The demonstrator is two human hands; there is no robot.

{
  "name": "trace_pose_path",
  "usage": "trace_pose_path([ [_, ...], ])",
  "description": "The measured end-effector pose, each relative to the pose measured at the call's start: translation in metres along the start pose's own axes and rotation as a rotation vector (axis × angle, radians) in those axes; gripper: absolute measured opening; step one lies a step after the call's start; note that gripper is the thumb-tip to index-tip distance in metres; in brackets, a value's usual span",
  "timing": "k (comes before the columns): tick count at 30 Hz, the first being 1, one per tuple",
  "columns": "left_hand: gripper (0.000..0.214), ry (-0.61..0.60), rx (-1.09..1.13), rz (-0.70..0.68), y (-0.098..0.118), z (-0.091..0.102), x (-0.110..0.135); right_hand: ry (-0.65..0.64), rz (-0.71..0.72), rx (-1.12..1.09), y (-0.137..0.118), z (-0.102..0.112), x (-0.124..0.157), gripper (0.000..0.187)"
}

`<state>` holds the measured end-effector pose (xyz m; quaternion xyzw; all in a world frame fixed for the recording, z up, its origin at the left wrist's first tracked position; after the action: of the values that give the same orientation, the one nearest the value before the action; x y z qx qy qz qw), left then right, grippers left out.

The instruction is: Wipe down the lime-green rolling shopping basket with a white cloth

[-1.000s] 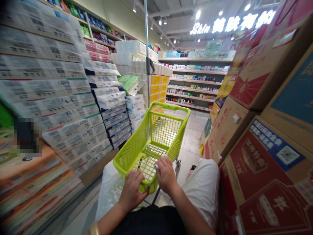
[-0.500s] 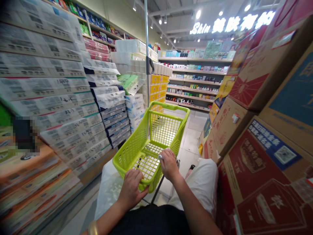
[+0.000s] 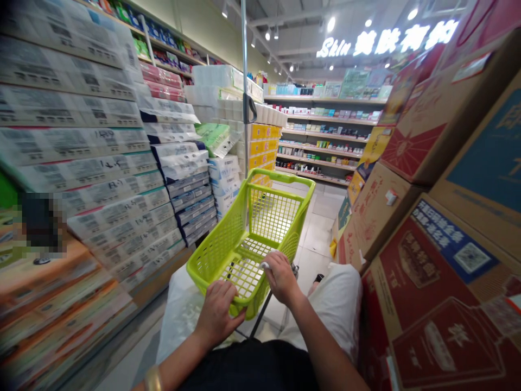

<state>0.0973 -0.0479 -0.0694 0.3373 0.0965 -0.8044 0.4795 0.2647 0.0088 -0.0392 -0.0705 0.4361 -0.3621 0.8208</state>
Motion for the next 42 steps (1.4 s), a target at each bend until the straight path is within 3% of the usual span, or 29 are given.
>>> trace_pose_path([
  [4, 0.018, 0.001, -0.002, -0.005, -0.001, 0.000, 0.000, 0.055, -0.026, -0.029, -0.018, -0.014, 0.016, 0.020],
  [9, 0.014, 0.018, -0.005, -0.016, -0.003, 0.003, 0.003, -0.057, 0.099, -0.078, -0.054, -0.030, 0.036, 0.020],
  [13, 0.017, 0.018, -0.018, -0.018, -0.003, 0.003, 0.002, -0.101, 0.094, -0.036, -0.029, -0.016, 0.015, 0.019],
  [18, 0.023, 0.014, -0.019, -0.002, -0.002, 0.000, 0.000, 0.030, -0.063, -0.017, 0.011, -0.001, -0.006, 0.021],
  [22, 0.020, 0.034, -0.005, -0.003, -0.001, 0.002, 0.001, 0.070, -0.025, -0.059, -0.012, -0.013, 0.015, 0.020],
  [27, 0.014, 0.031, 0.000, -0.034, -0.001, 0.006, 0.004, -0.048, 0.063, -0.095, -0.049, -0.024, 0.037, 0.021],
  [32, 0.017, 0.028, 0.013, -0.013, -0.001, 0.006, 0.005, -0.128, 0.114, -0.028, -0.030, -0.011, 0.016, 0.018],
  [37, 0.022, 0.019, 0.016, -0.001, 0.000, 0.001, 0.003, 0.018, 0.002, 0.000, 0.000, -0.001, 0.000, 0.019],
  [39, 0.021, 0.027, 0.014, -0.004, 0.000, 0.000, 0.003, 0.037, -0.013, -0.007, -0.010, -0.007, 0.007, 0.019],
  [42, 0.016, 0.035, 0.017, -0.021, -0.001, 0.000, 0.004, -0.037, 0.075, -0.034, -0.042, -0.022, 0.025, 0.018],
])
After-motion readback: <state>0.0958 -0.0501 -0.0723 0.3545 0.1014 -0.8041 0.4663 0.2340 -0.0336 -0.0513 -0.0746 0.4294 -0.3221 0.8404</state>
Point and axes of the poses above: each hand's wrist, its own x-axis away from the middle knuckle, its own z-axis out of the back of the hand, y = z × x, the point moved 5 cm from there along -x, towards the middle knuckle, and after that the axes turned 3 degrees about -x, right-handed, at the moved point
